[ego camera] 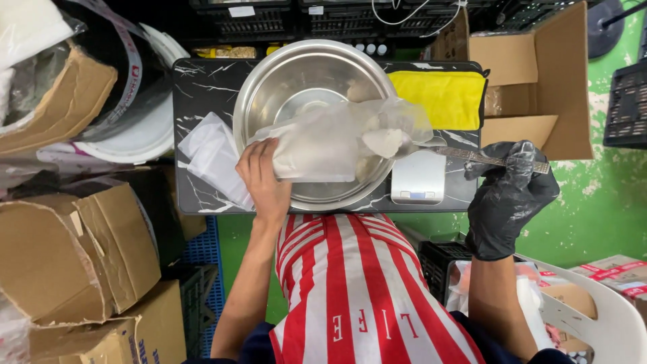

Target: Bagging and weighing white powder from a large bowl into small plastic bags using a spoon and a digital scale.

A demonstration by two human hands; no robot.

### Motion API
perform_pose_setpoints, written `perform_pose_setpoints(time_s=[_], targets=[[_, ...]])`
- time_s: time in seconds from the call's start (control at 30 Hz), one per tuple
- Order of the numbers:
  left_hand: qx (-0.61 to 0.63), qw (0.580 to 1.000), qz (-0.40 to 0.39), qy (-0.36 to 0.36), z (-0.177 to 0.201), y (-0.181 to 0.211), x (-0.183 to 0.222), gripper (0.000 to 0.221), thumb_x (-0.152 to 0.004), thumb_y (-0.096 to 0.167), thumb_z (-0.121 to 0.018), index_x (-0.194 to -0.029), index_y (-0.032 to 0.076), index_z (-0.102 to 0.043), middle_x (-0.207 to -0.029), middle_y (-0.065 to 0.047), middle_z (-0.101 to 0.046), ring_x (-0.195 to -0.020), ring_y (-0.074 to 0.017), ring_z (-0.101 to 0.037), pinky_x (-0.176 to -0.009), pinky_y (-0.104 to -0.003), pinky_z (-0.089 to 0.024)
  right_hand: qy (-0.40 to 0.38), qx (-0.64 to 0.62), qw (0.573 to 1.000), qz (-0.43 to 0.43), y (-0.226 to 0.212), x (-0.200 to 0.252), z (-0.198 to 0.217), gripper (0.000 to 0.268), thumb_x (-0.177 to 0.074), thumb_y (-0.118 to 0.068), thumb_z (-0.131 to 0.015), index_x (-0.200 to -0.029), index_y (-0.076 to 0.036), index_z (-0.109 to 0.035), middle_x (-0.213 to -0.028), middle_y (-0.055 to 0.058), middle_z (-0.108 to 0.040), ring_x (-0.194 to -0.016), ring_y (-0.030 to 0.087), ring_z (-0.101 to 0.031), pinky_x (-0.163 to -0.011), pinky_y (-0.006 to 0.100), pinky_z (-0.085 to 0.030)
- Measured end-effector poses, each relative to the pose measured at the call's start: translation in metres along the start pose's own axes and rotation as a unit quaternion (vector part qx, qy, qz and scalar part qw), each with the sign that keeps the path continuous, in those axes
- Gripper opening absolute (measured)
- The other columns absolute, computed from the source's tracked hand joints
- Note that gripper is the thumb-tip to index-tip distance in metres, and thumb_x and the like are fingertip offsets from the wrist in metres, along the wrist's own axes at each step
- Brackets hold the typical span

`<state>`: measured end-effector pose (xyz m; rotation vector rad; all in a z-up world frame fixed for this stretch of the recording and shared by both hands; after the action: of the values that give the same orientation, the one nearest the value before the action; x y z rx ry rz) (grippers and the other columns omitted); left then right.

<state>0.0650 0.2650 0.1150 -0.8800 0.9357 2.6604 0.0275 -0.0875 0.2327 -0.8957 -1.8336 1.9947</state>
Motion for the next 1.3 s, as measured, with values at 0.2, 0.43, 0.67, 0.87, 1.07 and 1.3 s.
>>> perform_pose_setpoints(time_s=[0.2,0.43,0.67,0.87,1.07,1.3], targets=[[0.023,0.997,0.069,0.012,-0.004,0.001,0.009,0.038,-0.098,0.003,-0.071,-0.135,0.003,-0.063,-0.130,-0.012,-0.065,-0.128,-0.0366,-0.055,-0.112,-0.049,-0.045,0.014,0.033,0.999,0.030,0.016,-0.015,0.013,0.042,-0.115,-0.038,-0.057,-0.093,-0.003,-0.061,-0.082,0.013,-0.063,-0.060,0.027,-0.063,-0.054,0.038,-0.053],[0.124,0.980,0.151,0.038,0.001,0.036,0.021,0.042,-0.081,-0.004,-0.083,-0.121,0.005,-0.072,-0.117,-0.009,-0.070,-0.115,-0.0314,-0.062,-0.109,-0.046,-0.047,-0.079,0.102,0.987,0.099,0.041,-0.027,-0.015,0.024,-0.115,-0.005,-0.063,-0.095,0.004,-0.074,-0.076,0.022,-0.071,-0.063,0.029,-0.069,-0.067,0.039,-0.058],[0.299,0.932,0.180,-0.098,-0.006,0.096,0.049,0.044,-0.082,0.013,-0.086,-0.124,0.008,-0.074,-0.121,-0.012,-0.074,-0.121,-0.0346,-0.067,-0.111,-0.048,-0.048,-0.272,0.259,0.890,0.258,0.044,-0.034,-0.034,0.002,-0.102,-0.010,-0.082,-0.103,-0.010,-0.080,-0.094,0.009,-0.078,-0.087,0.032,-0.075,-0.093,0.042,-0.059],[0.396,0.893,0.087,-0.193,-0.079,0.145,0.068,0.048,-0.084,0.017,-0.088,-0.128,0.007,-0.073,-0.123,-0.015,-0.074,-0.121,-0.0390,-0.069,-0.112,-0.052,-0.048,-0.183,0.159,0.967,0.075,0.044,-0.057,0.039,0.017,-0.115,-0.011,-0.064,-0.108,-0.001,-0.077,-0.092,0.015,-0.076,-0.082,0.025,-0.070,-0.088,0.042,-0.058],[0.404,0.878,0.084,-0.242,-0.189,0.158,0.090,0.056,-0.085,0.015,-0.090,-0.135,0.005,-0.065,-0.134,-0.017,-0.067,-0.126,-0.0303,-0.065,-0.109,-0.039,-0.050,-0.064,0.009,0.998,0.016,0.052,-0.074,0.120,0.043,-0.116,-0.042,-0.050,-0.104,-0.003,-0.063,-0.096,0.017,-0.069,-0.075,0.025,-0.068,-0.077,0.039,-0.060],[0.363,0.896,0.111,-0.230,-0.237,0.155,0.105,0.050,-0.089,-0.002,-0.077,-0.136,0.004,-0.063,-0.134,-0.016,-0.065,-0.128,-0.0313,-0.063,-0.110,-0.040,-0.049,0.026,0.004,0.999,-0.033,0.067,-0.078,0.184,0.037,-0.111,-0.042,-0.056,-0.105,-0.008,-0.068,-0.098,0.009,-0.071,-0.072,0.021,-0.068,-0.075,0.036,-0.060]])
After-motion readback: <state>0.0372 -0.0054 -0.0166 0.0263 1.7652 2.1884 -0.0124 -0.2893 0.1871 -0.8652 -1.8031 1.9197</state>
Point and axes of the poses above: each hand's wrist, its own x-axis away from the middle knuckle, its own z-axis out of the back of the hand, y = z × x, the point moved 4 cm from there along -x, towards the middle knuckle
